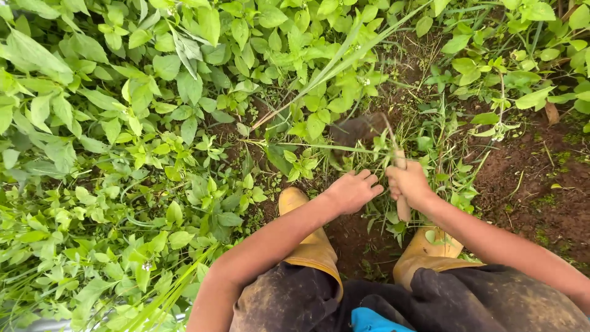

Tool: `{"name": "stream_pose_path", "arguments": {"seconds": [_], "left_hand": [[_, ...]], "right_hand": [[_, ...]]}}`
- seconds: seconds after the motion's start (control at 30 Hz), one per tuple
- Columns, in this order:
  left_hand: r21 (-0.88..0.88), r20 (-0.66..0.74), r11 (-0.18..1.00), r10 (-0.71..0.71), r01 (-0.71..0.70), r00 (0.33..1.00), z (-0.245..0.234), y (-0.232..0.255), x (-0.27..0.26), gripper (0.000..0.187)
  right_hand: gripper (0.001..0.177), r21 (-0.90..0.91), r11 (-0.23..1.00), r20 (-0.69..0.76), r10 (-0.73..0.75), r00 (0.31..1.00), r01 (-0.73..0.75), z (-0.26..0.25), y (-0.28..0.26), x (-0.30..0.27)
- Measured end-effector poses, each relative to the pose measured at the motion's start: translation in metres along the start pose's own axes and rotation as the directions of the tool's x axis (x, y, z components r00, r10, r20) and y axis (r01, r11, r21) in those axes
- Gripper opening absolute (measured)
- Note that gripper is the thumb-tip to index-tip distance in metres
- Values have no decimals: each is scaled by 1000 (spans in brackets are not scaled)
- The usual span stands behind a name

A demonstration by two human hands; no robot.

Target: Removing unwanted plants and weeds from the soil using a hand hoe

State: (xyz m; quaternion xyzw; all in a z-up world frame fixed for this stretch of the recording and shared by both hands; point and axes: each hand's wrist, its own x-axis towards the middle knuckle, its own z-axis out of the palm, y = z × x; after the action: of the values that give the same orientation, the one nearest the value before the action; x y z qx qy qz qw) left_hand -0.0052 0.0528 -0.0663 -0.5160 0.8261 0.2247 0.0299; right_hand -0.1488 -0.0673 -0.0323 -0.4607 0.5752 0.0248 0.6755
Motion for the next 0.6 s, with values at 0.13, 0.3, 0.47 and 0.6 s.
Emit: {"name": "stream_pose_path", "arguments": {"seconds": [0.13,0.3,0.47,0.6], "left_hand": [[-14,-15,1000,-8,7,1000,-12,0,-11,35],[17,43,1000,15,-16,999,-7,4,-9,34],[-44,98,999,-8,12,995,-22,1,-16,31],[-112,194,993,-11,34,981,-35,6,-16,37]], "right_hand": [[12,135,964,-112,-217,970,231,-12,-33,25],[17,-15,999,-109,-37,993,36,-1,12,15],[15,109,991,-87,-63,994,73,-17,-21,8],[14,311,898,-345,-197,918,310,-56,-28,69]]}}
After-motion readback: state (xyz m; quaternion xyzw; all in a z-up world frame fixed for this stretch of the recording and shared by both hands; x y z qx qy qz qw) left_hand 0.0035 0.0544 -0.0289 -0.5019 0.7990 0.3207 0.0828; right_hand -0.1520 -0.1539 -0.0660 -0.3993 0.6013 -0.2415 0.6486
